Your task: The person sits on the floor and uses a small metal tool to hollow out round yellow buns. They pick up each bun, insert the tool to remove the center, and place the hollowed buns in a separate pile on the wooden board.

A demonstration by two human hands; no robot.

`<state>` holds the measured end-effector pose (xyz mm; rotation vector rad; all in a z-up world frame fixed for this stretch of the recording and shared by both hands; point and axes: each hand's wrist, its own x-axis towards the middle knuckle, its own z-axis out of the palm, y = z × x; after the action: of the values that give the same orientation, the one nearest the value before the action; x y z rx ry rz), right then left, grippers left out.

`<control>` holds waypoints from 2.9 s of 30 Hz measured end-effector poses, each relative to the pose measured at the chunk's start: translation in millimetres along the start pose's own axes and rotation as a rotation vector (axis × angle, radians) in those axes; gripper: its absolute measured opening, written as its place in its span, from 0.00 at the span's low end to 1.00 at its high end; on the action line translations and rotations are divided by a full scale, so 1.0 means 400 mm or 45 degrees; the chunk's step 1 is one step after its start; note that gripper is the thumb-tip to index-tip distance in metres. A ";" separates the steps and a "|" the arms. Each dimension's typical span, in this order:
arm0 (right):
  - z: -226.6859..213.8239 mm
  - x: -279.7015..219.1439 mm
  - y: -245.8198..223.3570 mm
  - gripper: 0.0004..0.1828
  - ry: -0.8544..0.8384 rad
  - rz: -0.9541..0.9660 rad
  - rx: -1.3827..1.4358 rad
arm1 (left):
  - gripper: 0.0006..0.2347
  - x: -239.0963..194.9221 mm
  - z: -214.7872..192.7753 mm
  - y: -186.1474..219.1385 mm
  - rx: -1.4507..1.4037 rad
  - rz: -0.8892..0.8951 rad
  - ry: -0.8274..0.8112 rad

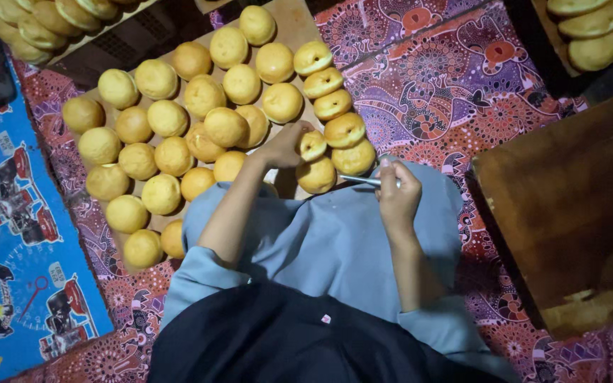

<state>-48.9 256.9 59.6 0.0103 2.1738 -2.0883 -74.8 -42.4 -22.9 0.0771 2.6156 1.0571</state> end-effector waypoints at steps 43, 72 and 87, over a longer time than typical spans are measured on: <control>0.094 -0.187 0.048 0.07 -0.180 -0.452 -0.066 | 0.18 -0.257 0.082 0.248 -2.334 0.085 1.082; 0.099 -0.155 -0.010 0.09 0.117 -1.003 -0.702 | 0.12 -0.253 0.129 0.323 -1.805 0.097 0.543; 0.084 -0.152 -0.020 0.08 0.407 -1.132 -0.737 | 0.14 -0.229 0.150 0.309 -1.965 0.153 0.569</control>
<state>13.4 228.2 72.2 -0.8765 3.3355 -1.7079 22.4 72.1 46.0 -0.3829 1.3479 2.9768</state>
